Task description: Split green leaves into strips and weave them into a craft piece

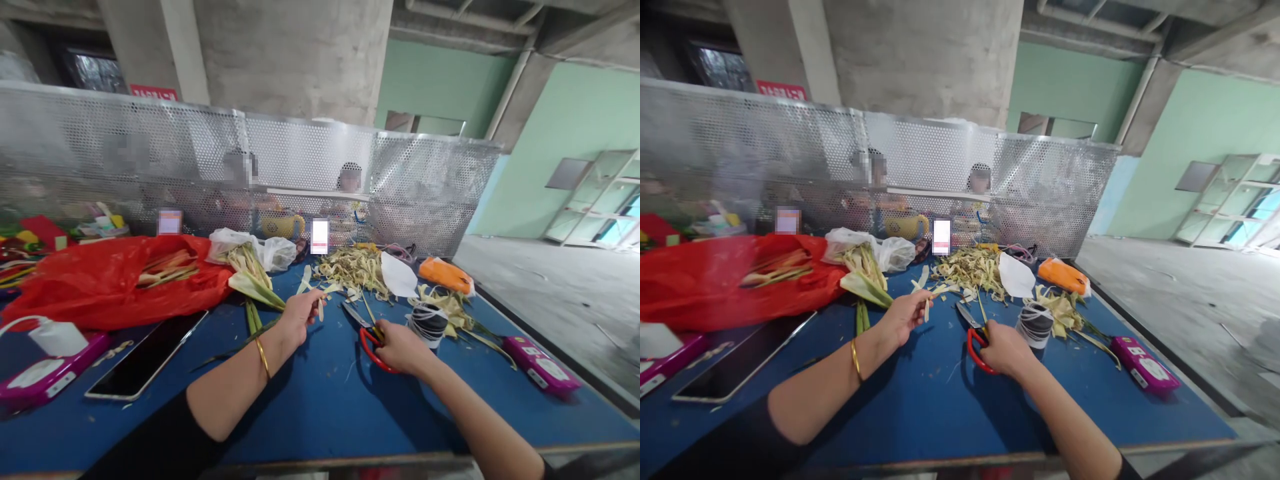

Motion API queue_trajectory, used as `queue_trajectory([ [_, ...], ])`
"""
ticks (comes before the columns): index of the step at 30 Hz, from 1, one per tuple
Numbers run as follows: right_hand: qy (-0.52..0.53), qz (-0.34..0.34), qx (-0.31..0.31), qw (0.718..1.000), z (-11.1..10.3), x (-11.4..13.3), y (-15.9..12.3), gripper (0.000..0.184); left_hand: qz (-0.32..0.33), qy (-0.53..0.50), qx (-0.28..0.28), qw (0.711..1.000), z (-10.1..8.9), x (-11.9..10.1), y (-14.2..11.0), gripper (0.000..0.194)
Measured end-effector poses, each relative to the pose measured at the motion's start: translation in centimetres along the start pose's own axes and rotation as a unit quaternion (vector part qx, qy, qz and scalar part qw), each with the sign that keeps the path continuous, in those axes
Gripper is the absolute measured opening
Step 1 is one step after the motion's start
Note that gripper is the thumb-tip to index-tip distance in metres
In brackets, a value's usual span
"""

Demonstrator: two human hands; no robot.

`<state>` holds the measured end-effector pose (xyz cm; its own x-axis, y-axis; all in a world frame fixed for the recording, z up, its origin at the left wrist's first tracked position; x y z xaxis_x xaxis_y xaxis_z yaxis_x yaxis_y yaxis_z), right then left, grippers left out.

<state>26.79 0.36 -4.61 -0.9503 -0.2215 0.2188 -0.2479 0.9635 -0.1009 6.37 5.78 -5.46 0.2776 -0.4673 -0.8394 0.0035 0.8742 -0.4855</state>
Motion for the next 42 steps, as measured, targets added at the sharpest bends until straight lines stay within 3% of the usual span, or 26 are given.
queue_trajectory([
  [2, 0.127, 0.001, -0.033, 0.991, -0.5, -0.8, 0.8, 0.043, 0.013, 0.002, -0.011, 1.000, -0.1, -0.9, 0.6, 0.018],
  [3, 0.228, 0.004, -0.059, 0.972, -0.8, -1.1, 1.1, 0.047, 0.018, 0.002, -0.016, 1.000, -0.3, -1.3, 0.9, 0.018],
  [4, 0.343, 0.000, -0.087, 0.935, -1.0, -1.1, 1.5, 0.052, 0.021, 0.002, -0.020, 1.000, -0.4, -1.7, 1.3, 0.019],
  [6, 0.537, -0.029, -0.131, 0.833, -1.4, -0.6, 2.2, 0.055, 0.022, 0.003, -0.022, 1.000, -0.6, -2.2, 2.0, 0.020],
  [8, 0.644, -0.067, -0.146, 0.748, -1.8, 0.5, 3.0, 0.051, 0.019, 0.003, -0.014, 1.000, -0.9, -2.5, 2.4, 0.020],
  [10, 0.676, -0.083, -0.134, 0.720, -1.8, 1.6, 3.8, 0.043, 0.013, 0.003, -0.001, 1.000, -1.1, -2.5, 2.7, 0.022],
  [12, 0.666, -0.093, -0.113, 0.732, -1.7, 2.5, 4.1, 0.040, 0.007, 0.002, 0.014, 1.000, -1.5, -2.4, 3.1, 0.026],
  [16, 0.599, -0.120, -0.042, 0.791, -1.2, 2.9, 3.6, 0.053, 0.001, -0.010, 0.028, 1.000, -2.1, -2.0, 4.0, 0.034],
  [19, 0.559, -0.089, 0.004, 0.824, -0.5, 2.2, 3.0, 0.056, -0.009, -0.025, 0.024, 0.999, -2.2, -1.8, 4.3, 0.034],
  [22, 0.540, -0.062, 0.029, 0.839, 0.1, 1.6, 2.8, 0.060, -0.003, -0.020, 0.016, 1.000, -2.0, -1.7, 4.2, 0.030],
  [33, 0.598, -0.042, 0.075, 0.797, 0.9, 2.7, 2.5, 0.050, 0.053, 0.046, 0.026, 0.997, -1.5, -1.5, 3.9, 0.027],
  [42, 0.607, -0.065, 0.057, 0.790, 0.9, 2.9, 2.9, 0.048, 0.045, 0.053, 0.047, 0.997, -1.1, -1.0, 3.7, 0.027],
])
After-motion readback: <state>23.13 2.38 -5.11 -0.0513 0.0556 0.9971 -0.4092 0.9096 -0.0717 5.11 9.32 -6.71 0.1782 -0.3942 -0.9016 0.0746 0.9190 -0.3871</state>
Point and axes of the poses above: each hand's wrist, its own y-axis towards the middle knuckle, its own z-axis out of the palm, x = y × z, the point moved 5 cm from there along y, towards the middle knuckle, and after that the axes turned 10 degrees about -z, right-handed, at the moved point
